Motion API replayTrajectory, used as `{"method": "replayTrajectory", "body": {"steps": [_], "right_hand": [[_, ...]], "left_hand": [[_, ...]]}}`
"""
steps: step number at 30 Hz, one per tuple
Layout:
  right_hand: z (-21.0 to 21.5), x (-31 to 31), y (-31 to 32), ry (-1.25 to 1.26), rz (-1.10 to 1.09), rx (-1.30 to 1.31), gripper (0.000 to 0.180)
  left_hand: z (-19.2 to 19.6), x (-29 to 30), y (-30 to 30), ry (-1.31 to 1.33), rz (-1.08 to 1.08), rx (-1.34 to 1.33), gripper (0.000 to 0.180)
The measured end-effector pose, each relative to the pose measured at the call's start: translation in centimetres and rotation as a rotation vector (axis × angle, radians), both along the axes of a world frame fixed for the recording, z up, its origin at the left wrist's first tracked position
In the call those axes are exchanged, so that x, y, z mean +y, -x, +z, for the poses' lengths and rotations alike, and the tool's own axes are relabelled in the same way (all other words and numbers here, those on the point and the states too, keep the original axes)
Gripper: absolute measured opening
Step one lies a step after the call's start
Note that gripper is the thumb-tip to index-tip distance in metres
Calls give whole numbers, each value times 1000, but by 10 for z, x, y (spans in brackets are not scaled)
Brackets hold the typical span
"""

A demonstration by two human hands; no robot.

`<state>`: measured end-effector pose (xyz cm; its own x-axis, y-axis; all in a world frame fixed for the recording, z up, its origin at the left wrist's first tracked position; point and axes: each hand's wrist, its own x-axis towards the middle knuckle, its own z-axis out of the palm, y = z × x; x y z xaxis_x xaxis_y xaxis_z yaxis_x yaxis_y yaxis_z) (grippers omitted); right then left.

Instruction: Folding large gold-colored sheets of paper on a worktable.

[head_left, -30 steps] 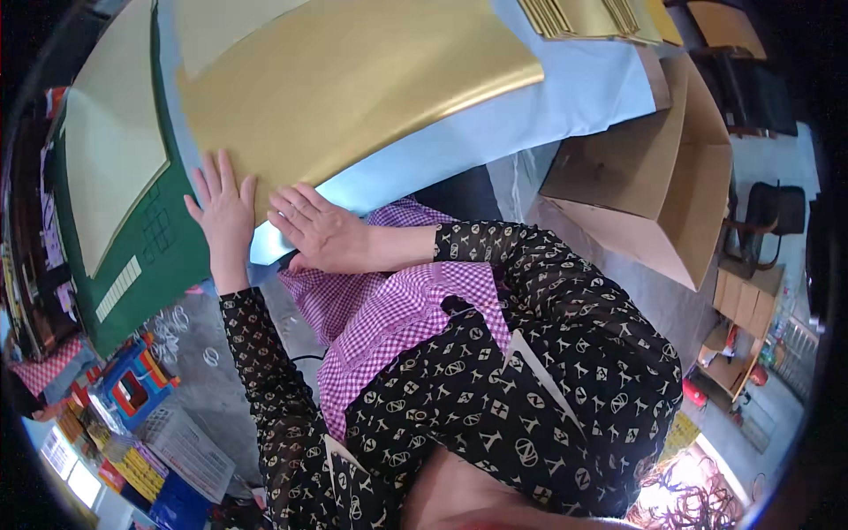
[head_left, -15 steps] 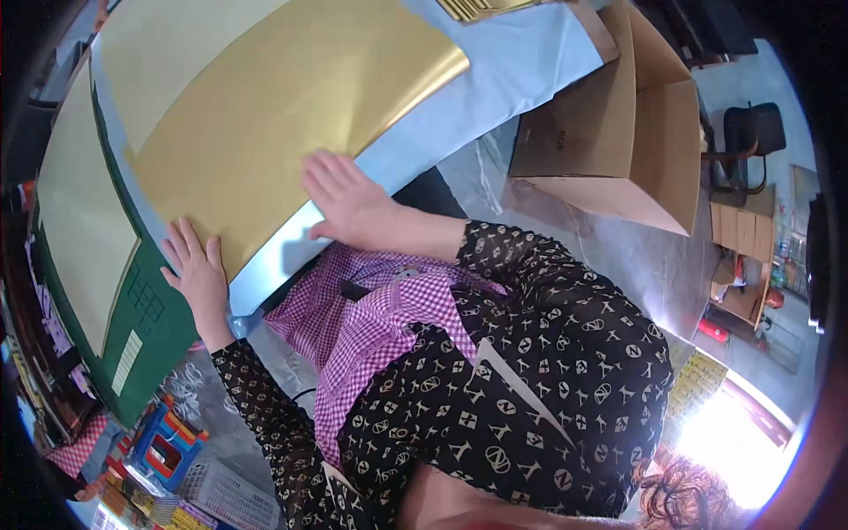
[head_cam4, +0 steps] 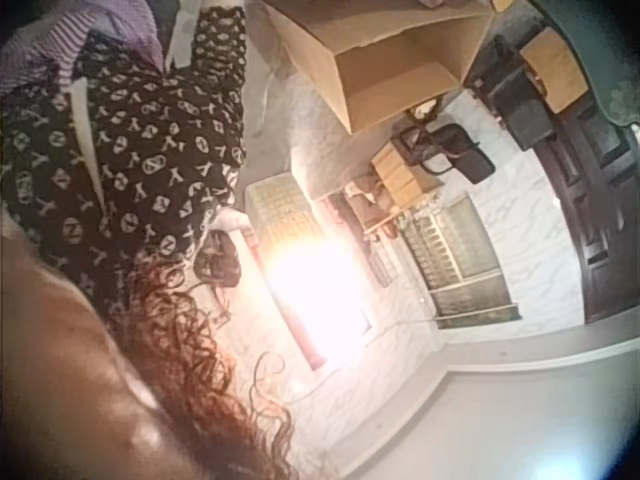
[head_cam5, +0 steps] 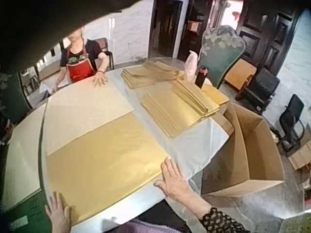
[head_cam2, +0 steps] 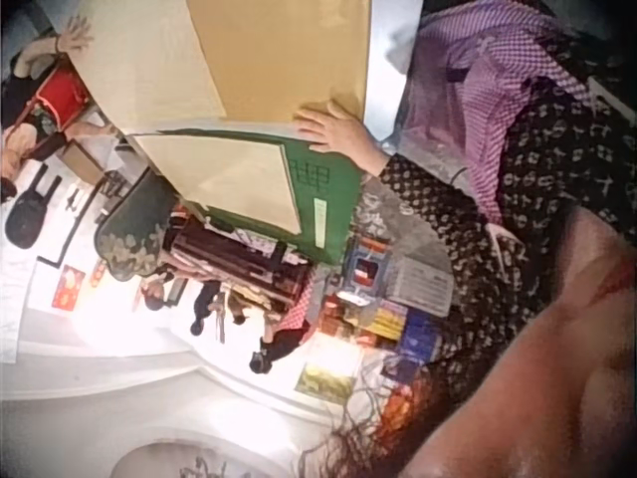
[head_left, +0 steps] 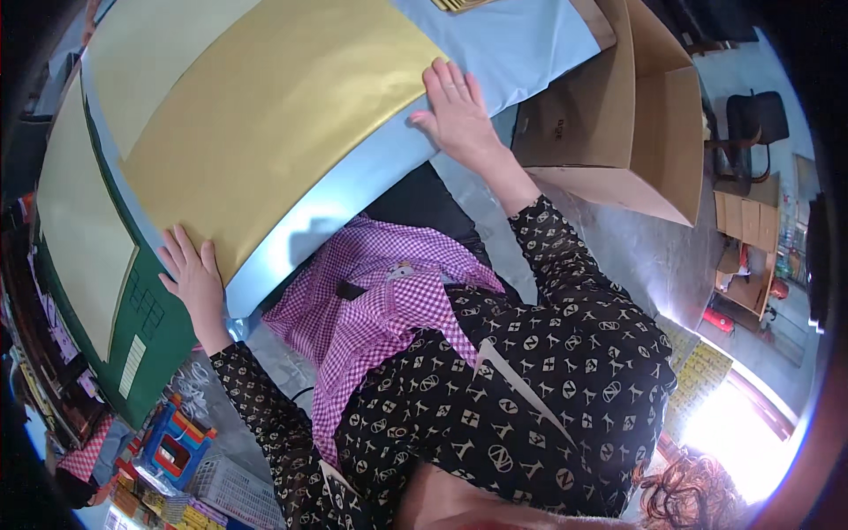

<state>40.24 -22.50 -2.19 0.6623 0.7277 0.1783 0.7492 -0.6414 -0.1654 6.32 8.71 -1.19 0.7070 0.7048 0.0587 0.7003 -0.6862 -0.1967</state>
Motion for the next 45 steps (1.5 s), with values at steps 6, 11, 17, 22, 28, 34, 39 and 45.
{"method": "replayTrajectory", "body": {"steps": [6, 11, 17, 22, 28, 34, 39, 45], "right_hand": [[0, -8, -5, 50, -16, 24, 70], [2, -8, -5, 76, -25, 33, 68], [-2, -8, -10, 83, 5, -3, 68], [-5, -9, -10, 83, 4, 1, 69], [-14, -9, -13, 24, 15, -33, 68], [-23, -3, -17, -8, 25, -14, 62], [-26, -4, -21, 7, -16, 1, 58], [-24, -3, -18, -45, 12, -50, 59]], "left_hand": [[7, -4, 0, 46, 50, 59, 60], [11, -4, -3, 54, 57, 42, 59], [6, -5, -1, 10, 57, -11, 59], [15, -19, -12, -55, 169, 25, 60], [17, -125, -125, 143, -315, -279, 66], [0, -219, -215, 199, -655, -558, 69], [-7, -230, -226, 214, -677, -516, 72], [-13, -229, -216, 92, -664, -544, 75]]}}
